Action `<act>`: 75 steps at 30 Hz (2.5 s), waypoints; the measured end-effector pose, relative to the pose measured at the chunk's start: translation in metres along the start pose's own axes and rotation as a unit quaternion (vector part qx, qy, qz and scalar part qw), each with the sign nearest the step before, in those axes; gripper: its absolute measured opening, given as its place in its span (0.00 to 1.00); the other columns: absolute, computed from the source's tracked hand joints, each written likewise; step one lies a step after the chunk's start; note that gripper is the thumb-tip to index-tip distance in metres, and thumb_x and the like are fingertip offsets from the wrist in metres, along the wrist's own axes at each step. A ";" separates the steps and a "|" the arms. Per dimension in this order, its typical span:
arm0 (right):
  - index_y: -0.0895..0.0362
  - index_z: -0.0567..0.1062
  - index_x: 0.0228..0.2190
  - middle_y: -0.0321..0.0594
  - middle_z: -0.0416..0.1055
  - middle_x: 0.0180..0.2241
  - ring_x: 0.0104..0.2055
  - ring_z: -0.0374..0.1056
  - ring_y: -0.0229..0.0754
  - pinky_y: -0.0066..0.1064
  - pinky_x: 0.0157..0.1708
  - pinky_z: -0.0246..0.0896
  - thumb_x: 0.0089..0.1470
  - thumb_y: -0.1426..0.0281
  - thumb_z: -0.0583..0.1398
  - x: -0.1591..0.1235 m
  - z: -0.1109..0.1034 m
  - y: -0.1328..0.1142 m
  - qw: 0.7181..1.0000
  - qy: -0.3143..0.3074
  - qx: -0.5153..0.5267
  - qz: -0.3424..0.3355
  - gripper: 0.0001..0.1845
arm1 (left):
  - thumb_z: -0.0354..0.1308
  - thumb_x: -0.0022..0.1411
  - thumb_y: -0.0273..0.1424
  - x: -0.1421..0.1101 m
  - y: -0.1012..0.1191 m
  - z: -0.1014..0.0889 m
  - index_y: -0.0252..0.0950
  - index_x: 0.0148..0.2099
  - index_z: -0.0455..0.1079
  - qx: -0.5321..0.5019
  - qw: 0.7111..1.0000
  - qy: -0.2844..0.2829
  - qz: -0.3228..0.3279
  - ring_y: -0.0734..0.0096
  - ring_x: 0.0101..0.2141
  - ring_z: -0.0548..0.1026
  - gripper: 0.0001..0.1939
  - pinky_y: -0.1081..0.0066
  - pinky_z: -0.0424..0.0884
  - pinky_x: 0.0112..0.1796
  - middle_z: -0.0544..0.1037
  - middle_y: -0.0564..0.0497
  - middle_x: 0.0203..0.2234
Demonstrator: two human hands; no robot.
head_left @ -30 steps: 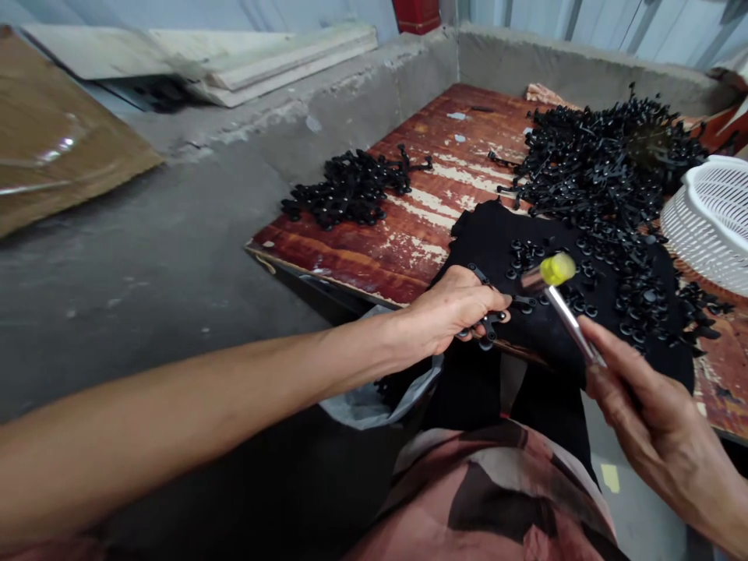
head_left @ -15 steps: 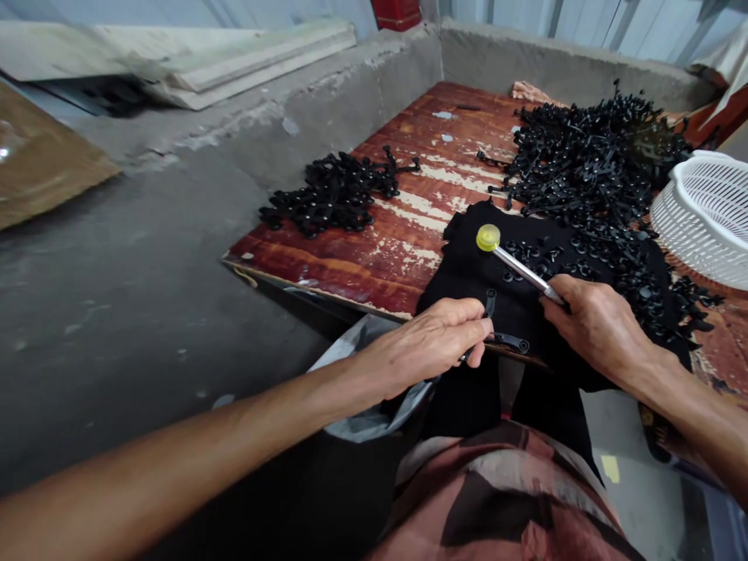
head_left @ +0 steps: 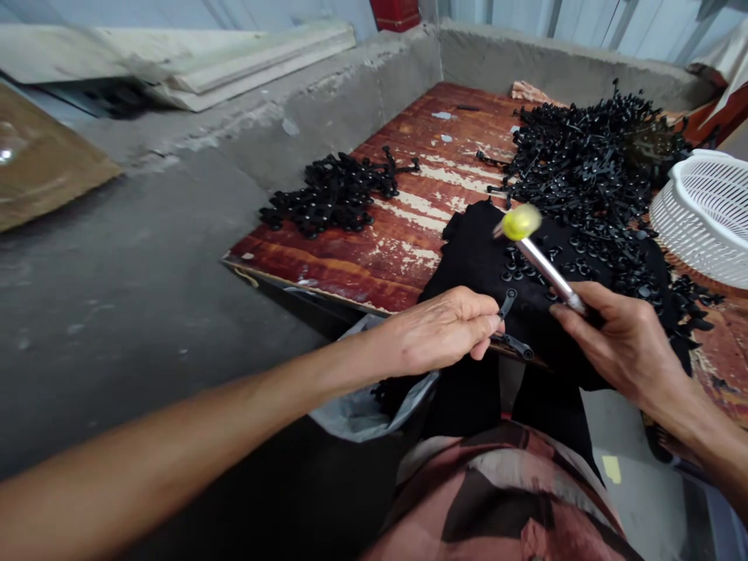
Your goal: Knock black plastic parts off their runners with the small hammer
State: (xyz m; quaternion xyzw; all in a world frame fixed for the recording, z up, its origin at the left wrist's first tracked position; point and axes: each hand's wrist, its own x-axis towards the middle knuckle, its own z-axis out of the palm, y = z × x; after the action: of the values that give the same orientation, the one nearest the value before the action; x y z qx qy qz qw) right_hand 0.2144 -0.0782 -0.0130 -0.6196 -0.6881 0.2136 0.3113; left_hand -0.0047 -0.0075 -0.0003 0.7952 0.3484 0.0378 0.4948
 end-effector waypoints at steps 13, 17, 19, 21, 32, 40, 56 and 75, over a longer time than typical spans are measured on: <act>0.56 0.73 0.41 0.27 0.55 0.14 0.14 0.49 0.33 0.23 0.12 0.45 0.55 0.53 0.62 -0.078 0.005 0.031 0.937 0.044 0.250 0.239 0.20 | 0.51 0.58 0.34 0.035 -0.003 -0.018 0.31 0.30 0.66 -0.144 0.976 -0.165 -0.014 0.82 0.16 0.55 0.11 0.78 0.50 0.18 0.62 0.56 0.16; 0.56 0.73 0.40 0.27 0.55 0.14 0.14 0.49 0.33 0.22 0.12 0.45 0.53 0.51 0.63 -0.081 0.006 0.033 0.923 0.043 0.277 0.264 0.22 | 0.53 0.58 0.35 0.037 -0.003 -0.019 0.31 0.30 0.65 -0.150 0.971 -0.185 -0.022 0.82 0.16 0.53 0.11 0.78 0.48 0.17 0.61 0.56 0.16; 0.56 0.73 0.40 0.27 0.55 0.14 0.14 0.49 0.32 0.22 0.12 0.45 0.53 0.51 0.63 -0.082 0.006 0.034 0.919 0.043 0.284 0.270 0.22 | 0.52 0.58 0.35 0.038 -0.002 -0.019 0.31 0.29 0.65 -0.148 0.971 -0.186 -0.020 0.82 0.16 0.53 0.12 0.78 0.48 0.17 0.61 0.56 0.16; 0.55 0.73 0.40 0.27 0.55 0.14 0.15 0.49 0.32 0.22 0.13 0.45 0.53 0.51 0.63 -0.082 0.005 0.035 0.917 0.041 0.288 0.273 0.22 | 0.52 0.58 0.35 0.038 -0.002 -0.019 0.31 0.29 0.65 -0.147 0.971 -0.185 -0.018 0.82 0.16 0.53 0.12 0.78 0.47 0.17 0.61 0.56 0.16; 0.55 0.73 0.41 0.27 0.56 0.15 0.15 0.49 0.32 0.22 0.13 0.45 0.54 0.52 0.64 -0.080 0.007 0.038 0.918 0.035 0.285 0.273 0.21 | 0.54 0.58 0.34 0.051 -0.006 -0.039 0.31 0.28 0.72 -0.072 0.968 -0.236 0.038 0.79 0.18 0.55 0.12 0.75 0.47 0.19 0.63 0.54 0.16; 0.55 0.72 0.42 0.27 0.56 0.15 0.15 0.50 0.33 0.23 0.14 0.45 0.56 0.54 0.63 -0.081 0.007 0.039 0.921 0.029 0.282 0.267 0.20 | 0.65 0.48 0.36 0.062 0.004 -0.045 0.33 0.23 0.73 -0.079 0.964 -0.255 -0.008 0.76 0.18 0.58 0.11 0.74 0.50 0.19 0.66 0.52 0.12; 0.54 0.73 0.41 0.27 0.56 0.15 0.16 0.49 0.33 0.24 0.14 0.44 0.56 0.54 0.62 -0.081 0.006 0.037 0.926 0.032 0.270 0.262 0.19 | 0.69 0.40 0.27 0.073 0.008 -0.052 0.32 0.19 0.70 -0.130 0.959 -0.244 -0.063 0.77 0.14 0.60 0.10 0.72 0.49 0.19 0.67 0.51 0.11; 0.54 0.72 0.42 0.27 0.56 0.15 0.16 0.49 0.33 0.24 0.15 0.45 0.57 0.54 0.62 -0.083 0.003 0.038 0.932 0.023 0.249 0.261 0.19 | 0.66 0.45 0.30 0.076 0.008 -0.053 0.34 0.19 0.71 -0.090 0.949 -0.298 -0.040 0.77 0.14 0.58 0.09 0.73 0.48 0.18 0.66 0.53 0.11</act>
State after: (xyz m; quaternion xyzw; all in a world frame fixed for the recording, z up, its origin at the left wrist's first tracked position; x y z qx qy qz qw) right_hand 0.2426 -0.1544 -0.0541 -0.6843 -0.4197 0.4378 0.4047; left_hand 0.0355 0.0759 0.0109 0.7075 0.2118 -0.1901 0.6469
